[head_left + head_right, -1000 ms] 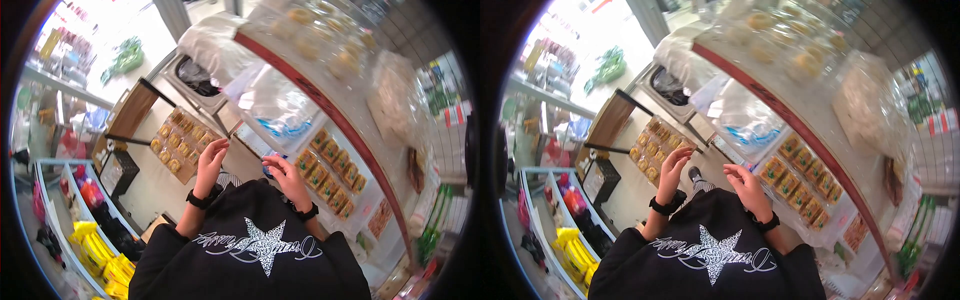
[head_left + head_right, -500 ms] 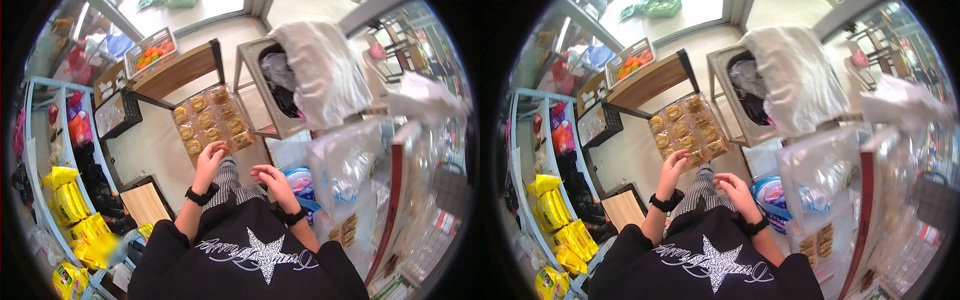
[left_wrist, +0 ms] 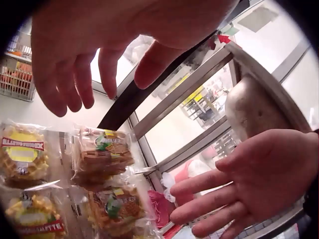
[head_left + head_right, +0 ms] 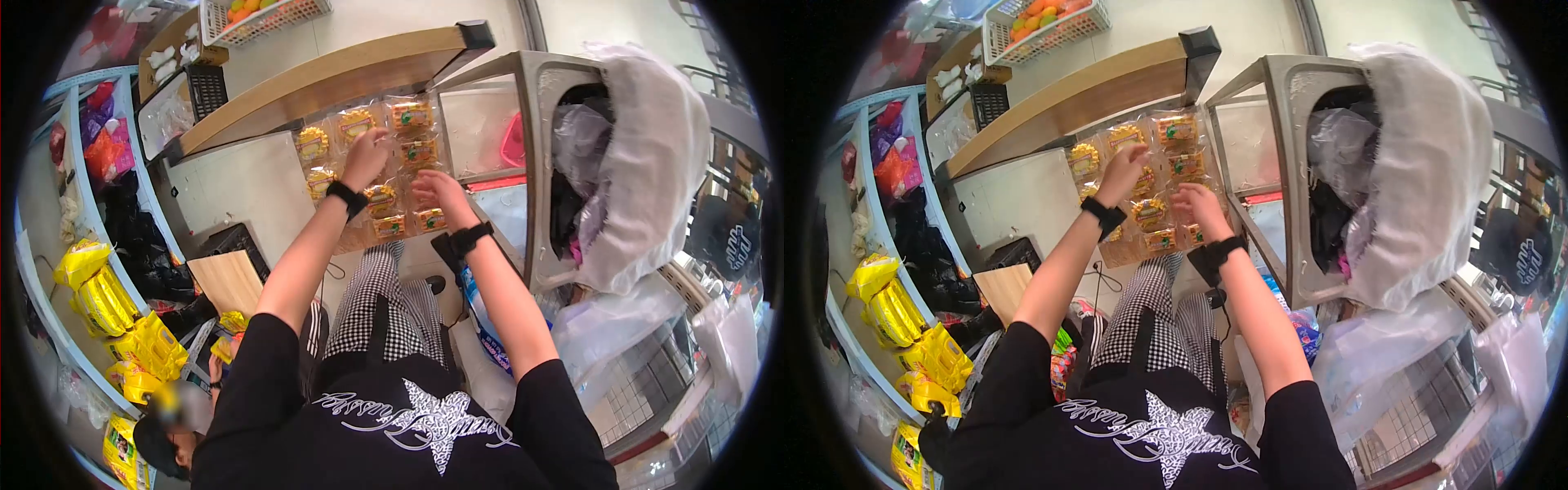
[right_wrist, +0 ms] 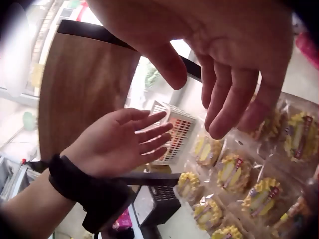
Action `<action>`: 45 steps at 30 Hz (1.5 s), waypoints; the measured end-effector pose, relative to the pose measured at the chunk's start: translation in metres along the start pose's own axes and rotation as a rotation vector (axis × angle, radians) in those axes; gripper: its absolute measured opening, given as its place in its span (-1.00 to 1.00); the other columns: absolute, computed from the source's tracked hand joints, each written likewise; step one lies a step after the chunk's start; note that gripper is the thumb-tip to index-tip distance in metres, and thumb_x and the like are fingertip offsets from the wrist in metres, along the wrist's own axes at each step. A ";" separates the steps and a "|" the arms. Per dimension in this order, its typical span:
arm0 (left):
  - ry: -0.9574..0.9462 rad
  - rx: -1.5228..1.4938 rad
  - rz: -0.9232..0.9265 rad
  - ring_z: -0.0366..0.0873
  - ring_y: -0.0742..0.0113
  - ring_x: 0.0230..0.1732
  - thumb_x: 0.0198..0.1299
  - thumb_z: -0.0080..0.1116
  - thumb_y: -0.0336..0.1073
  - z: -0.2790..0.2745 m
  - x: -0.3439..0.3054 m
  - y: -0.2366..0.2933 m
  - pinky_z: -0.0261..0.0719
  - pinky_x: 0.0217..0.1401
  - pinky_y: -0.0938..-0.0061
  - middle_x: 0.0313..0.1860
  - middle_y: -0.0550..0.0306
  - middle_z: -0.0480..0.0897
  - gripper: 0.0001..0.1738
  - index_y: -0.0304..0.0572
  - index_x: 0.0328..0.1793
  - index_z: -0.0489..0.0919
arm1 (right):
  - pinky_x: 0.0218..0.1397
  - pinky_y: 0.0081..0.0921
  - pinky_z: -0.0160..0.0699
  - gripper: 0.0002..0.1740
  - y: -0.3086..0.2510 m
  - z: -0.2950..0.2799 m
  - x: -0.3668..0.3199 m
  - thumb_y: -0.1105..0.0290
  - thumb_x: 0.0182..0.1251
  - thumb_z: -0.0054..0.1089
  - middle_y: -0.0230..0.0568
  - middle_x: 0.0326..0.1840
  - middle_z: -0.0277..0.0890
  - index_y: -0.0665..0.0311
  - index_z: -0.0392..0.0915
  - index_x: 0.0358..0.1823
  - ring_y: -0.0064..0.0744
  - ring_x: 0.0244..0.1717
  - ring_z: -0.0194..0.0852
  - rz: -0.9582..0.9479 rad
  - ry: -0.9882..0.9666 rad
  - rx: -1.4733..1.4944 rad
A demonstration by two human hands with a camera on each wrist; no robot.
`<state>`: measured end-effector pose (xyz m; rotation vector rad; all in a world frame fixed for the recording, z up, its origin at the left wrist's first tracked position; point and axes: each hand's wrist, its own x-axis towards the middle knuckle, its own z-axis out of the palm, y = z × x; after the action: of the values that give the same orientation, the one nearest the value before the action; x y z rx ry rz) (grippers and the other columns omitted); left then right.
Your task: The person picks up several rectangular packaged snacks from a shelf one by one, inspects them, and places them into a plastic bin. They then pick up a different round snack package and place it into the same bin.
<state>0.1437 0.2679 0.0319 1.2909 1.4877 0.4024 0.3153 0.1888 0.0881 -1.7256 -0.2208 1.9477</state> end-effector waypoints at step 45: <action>-0.433 -0.327 0.429 0.58 0.38 -0.17 0.11 0.12 -0.55 0.102 -0.494 0.183 0.53 -0.09 0.54 -0.20 0.00 0.58 -0.63 -0.37 0.05 0.33 | -0.20 -0.53 0.43 -0.56 0.213 -0.081 -0.479 0.53 0.13 0.13 -0.10 -0.20 0.52 0.42 0.36 0.08 -0.41 -0.29 0.49 -0.867 0.685 -0.107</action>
<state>0.2419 -0.1289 0.3795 1.3238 0.7448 0.5747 0.3583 -0.2405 0.3975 -1.8172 -0.6809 0.7034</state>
